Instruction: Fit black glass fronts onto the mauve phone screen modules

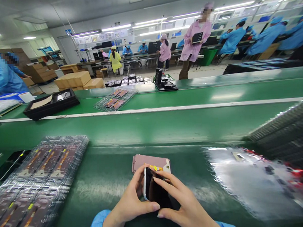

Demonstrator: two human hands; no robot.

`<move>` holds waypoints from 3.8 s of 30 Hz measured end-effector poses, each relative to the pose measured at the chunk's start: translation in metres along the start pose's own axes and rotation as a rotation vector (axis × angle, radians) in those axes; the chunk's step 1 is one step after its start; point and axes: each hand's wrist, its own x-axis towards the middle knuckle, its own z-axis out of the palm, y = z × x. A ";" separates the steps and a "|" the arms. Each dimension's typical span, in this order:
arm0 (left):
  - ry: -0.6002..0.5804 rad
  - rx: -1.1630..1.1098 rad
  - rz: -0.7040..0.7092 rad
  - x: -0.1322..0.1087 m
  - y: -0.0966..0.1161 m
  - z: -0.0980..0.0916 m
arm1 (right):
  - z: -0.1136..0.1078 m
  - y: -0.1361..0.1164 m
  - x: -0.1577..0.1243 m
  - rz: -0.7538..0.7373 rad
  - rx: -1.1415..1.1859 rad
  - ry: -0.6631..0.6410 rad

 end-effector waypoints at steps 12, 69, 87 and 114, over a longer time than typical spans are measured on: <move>0.010 0.064 0.001 -0.003 0.000 0.001 | 0.001 -0.004 0.000 -0.074 -0.083 -0.003; 0.227 -0.273 -0.206 0.021 0.039 -0.021 | -0.023 -0.006 0.009 0.661 0.877 -0.239; 0.071 0.250 -0.243 0.008 0.014 0.004 | -0.015 0.002 0.005 0.613 0.846 0.077; 0.367 0.031 -0.318 0.123 0.043 -0.094 | 0.011 0.009 0.004 0.774 0.798 0.169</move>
